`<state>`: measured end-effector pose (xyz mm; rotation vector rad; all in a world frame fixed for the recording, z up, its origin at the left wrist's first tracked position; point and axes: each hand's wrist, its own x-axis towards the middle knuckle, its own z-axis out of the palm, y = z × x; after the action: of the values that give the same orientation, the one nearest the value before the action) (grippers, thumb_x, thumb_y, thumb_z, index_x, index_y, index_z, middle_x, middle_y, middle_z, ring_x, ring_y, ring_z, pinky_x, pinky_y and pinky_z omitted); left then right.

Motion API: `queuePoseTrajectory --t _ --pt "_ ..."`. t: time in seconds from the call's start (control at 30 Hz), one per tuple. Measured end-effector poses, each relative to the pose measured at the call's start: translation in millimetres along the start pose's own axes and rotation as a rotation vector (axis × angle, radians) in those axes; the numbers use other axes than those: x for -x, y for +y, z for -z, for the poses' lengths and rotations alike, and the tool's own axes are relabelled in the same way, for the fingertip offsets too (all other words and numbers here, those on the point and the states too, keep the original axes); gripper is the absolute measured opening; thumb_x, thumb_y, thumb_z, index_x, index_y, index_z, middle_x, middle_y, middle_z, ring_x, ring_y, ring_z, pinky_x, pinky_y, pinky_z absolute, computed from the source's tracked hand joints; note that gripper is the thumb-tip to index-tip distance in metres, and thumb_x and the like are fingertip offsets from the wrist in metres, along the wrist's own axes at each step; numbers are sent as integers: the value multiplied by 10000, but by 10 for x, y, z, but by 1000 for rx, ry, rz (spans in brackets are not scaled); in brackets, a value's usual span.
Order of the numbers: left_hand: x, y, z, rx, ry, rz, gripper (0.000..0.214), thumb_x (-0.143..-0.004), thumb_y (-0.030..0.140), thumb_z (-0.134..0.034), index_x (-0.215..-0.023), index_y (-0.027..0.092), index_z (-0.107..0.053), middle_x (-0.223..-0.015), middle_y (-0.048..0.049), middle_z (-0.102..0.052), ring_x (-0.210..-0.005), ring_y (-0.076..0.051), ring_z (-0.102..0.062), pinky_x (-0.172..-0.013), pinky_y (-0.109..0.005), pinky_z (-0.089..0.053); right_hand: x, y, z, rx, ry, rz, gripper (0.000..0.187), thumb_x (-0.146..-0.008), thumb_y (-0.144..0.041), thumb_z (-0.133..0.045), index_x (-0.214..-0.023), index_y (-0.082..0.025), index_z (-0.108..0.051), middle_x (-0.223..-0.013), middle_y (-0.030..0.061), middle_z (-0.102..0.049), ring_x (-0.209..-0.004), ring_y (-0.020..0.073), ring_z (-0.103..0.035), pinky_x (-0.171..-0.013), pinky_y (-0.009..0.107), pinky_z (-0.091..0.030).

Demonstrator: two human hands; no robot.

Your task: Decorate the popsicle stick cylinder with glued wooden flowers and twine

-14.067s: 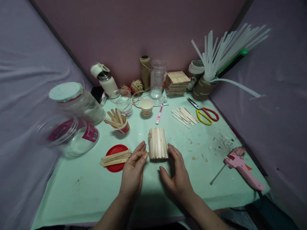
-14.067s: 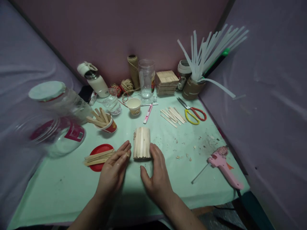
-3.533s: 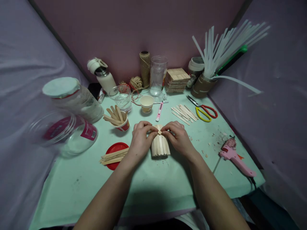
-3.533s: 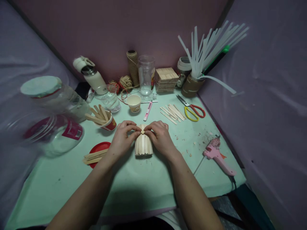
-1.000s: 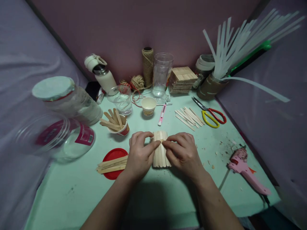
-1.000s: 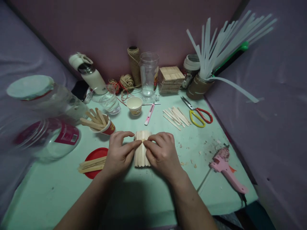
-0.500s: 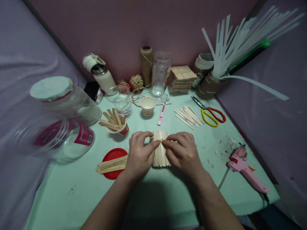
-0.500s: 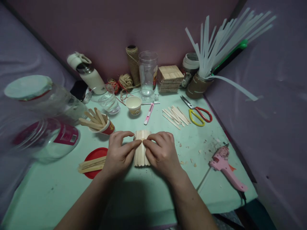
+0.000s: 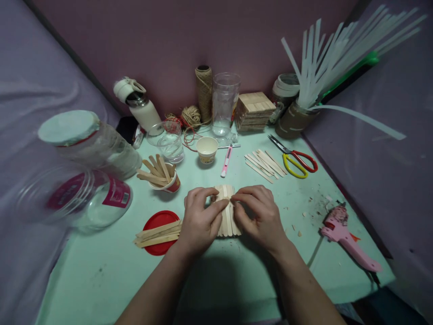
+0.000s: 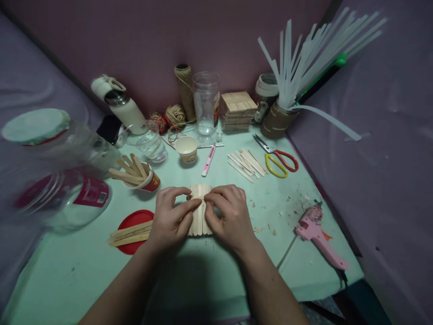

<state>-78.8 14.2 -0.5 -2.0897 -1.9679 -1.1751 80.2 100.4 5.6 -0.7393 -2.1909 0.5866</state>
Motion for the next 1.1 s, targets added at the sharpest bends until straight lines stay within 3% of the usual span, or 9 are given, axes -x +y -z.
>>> queuePoseTrajectory --t 1.1 --pt "-11 9 -21 7 2 21 318 -821 26 -543 -1021 220 -698 -1130 -91 -598 -1064 -259 -484 -939 -463 -438 -22 -7 14 -25 19 -22 118 -884 -159 -563 -879 -218 -665 -881 60 -687 -859 231 -598 -775 419 -423"
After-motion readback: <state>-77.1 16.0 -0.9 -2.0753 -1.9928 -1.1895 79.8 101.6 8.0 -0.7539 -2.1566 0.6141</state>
